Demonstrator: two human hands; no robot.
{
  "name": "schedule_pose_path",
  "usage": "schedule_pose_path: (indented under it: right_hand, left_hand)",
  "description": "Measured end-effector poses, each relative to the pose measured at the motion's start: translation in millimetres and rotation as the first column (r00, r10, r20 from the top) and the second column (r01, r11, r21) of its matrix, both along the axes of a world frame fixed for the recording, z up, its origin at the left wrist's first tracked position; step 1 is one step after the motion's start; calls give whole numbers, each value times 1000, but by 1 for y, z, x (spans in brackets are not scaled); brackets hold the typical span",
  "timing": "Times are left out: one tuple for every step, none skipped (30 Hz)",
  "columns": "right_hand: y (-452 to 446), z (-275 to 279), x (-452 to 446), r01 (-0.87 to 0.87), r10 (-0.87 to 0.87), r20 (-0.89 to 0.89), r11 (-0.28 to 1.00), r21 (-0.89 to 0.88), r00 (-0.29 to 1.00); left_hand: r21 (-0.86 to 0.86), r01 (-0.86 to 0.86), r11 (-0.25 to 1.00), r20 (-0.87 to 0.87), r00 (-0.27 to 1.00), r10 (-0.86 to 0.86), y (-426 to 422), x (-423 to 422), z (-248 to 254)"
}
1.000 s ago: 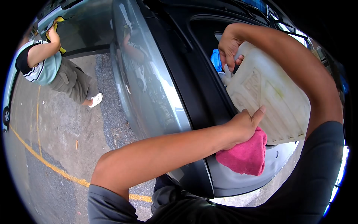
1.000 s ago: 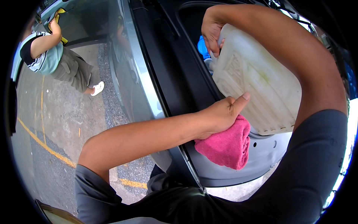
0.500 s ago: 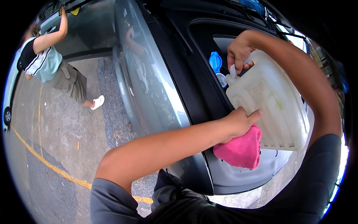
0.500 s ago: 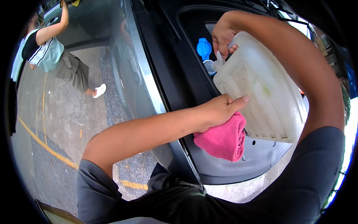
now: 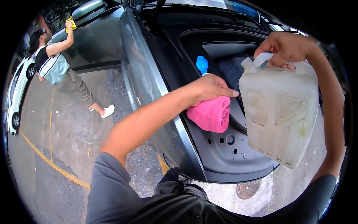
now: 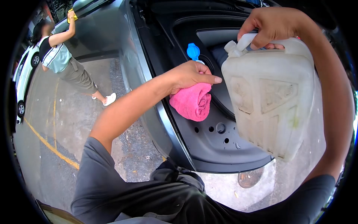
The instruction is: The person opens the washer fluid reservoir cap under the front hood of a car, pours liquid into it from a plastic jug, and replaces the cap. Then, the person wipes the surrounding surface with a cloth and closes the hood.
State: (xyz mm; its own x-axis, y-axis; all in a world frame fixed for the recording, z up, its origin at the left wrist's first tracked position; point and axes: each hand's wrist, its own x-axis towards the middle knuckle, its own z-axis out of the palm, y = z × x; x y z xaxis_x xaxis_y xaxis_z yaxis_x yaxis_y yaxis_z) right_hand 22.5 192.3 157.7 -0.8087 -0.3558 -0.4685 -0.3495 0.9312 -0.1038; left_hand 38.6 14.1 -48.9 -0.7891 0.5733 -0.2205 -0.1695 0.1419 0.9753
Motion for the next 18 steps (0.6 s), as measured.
schedule_pose_path:
  right_hand:
    - [14,9,20,-9,12,-97,1000,22,995]
    - [35,12,36,-30,19,-124,996,-85,992]
    - [43,17,64,100,-113,-119,989,-108,987]
    - [84,12,77,111,-130,-55,956,-271,990]
    - [105,8,102,150,-177,-74,948,-282,981]
    - [125,4,129,191,-224,-96,943,-271,970]
    - [142,9,161,224,-263,-121,937,-269,957]
    - [159,8,190,264,-306,-137,928,-262,942]
    - [178,8,221,303,-347,-153,919,-252,925]
    - [195,8,252,342,-388,-170,907,-246,906]
    - [207,11,283,382,-427,-187,894,-235,885]
    - [220,8,312,425,-468,-203,877,-225,860]
    - [234,5,342,468,-510,-216,857,-217,833]
    - [245,1,370,503,-542,-232,839,-206,808]
    - [252,-6,395,545,-582,-247,813,-207,775]
    - [259,-16,419,581,-619,-268,785,-215,738]
    - [256,-30,439,697,-747,-259,665,-270,613]
    - [276,-52,469,683,-772,-288,636,-358,567]
  left_hand:
    - [-31,-35,999,-61,998,33,-7,-10,8]
    - [-112,-100,989,-174,981,80,-13,-20,16]
    - [-225,-165,960,-280,955,98,-17,-38,14]
    - [-305,-254,918,-413,904,113,-14,-58,7]
    - [-361,-311,879,-444,886,131,-12,-75,-3]
    - [-429,-362,828,-540,837,86,-14,-102,-21]
    - [-521,-428,739,-592,805,49,-20,-124,-26]
    - [-610,-465,642,-615,789,-13,-22,-141,-36]
    - [-609,-470,639,-617,787,-9,-22,-155,-47]
    - [-643,-466,607,-608,793,-34,-22,-168,-57]
    - [-676,-463,574,-598,799,-60,-26,-177,-56]
    - [-700,-449,556,-573,817,-62,-22,-182,-58]
    - [-705,-447,550,-571,818,-66,-17,-187,-62]
    - [-727,-421,542,-536,841,-66,-12,-192,-67]
    - [-747,-394,536,-501,863,-63,-10,-197,-73]
    - [-749,-394,532,-500,864,-63,-8,-203,-82]
    - [-753,-372,543,-480,874,-68,-6,-209,-93]
    - [-758,-348,552,-460,885,-73,-4,-213,-98]
